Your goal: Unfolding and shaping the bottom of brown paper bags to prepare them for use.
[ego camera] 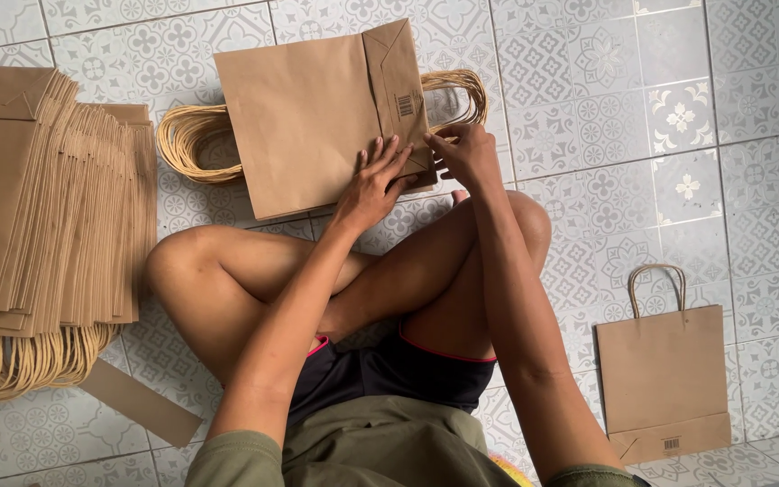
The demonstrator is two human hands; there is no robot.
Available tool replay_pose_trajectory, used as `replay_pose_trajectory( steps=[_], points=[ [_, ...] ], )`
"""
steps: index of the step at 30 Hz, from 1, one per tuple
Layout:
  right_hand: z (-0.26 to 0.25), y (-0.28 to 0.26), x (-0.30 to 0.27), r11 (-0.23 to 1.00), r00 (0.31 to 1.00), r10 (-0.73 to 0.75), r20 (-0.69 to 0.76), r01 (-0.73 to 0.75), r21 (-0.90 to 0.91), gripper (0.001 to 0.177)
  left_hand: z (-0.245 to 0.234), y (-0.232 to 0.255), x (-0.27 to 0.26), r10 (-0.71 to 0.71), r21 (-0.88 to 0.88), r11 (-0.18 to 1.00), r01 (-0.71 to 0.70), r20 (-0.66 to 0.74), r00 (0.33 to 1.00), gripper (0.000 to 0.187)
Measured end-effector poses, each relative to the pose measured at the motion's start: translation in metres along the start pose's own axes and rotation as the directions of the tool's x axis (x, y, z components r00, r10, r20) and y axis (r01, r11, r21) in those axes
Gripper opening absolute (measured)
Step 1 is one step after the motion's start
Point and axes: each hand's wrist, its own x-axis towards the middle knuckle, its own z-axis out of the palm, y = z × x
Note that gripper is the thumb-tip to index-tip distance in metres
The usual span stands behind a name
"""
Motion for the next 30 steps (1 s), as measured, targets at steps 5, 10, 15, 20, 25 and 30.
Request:
replay_pose_trajectory(
  steps=[5, 10, 15, 20, 25, 30],
  points=[
    [-0.005, -0.006, -0.01, 0.994, 0.999, -0.043, 0.034, 0.039, 0.099, 0.039, -0.002, 0.003, 0.0, 0.04, 0.059, 0.998, -0.039, -0.021, 0.999, 0.063],
    [-0.009, 0.001, -0.01, 0.989, 0.997, -0.057, 0.05, 0.05, 0.136, 0.041, -0.008, 0.008, 0.0, 0.075, 0.043, 0.996, -0.074, -0.018, 0.997, 0.071],
    [-0.001, 0.026, 0.009, 0.998, 0.999, -0.015, -0.029, 0.013, -0.069, 0.033, -0.008, 0.005, 0.0, 0.056, 0.076, 0.995, -0.058, 0.034, 0.998, 0.059],
    [-0.001, 0.011, 0.003, 1.0, 1.0, 0.022, 0.01, -0.021, -0.021, 0.035, -0.004, 0.002, 0.001, 0.039, 0.055, 0.998, -0.041, 0.033, 0.999, 0.059],
    [0.004, 0.018, 0.016, 0.995, 1.0, -0.002, 0.009, 0.003, -0.096, 0.032, 0.003, -0.005, 0.001, 0.064, 0.061, 0.996, -0.063, -0.009, 0.998, 0.059],
    [0.004, 0.017, 0.019, 0.999, 1.0, -0.015, 0.022, 0.016, -0.05, 0.033, 0.004, 0.002, 0.0, 0.129, 0.173, 0.978, -0.113, -0.082, 0.988, 0.063]
  ],
)
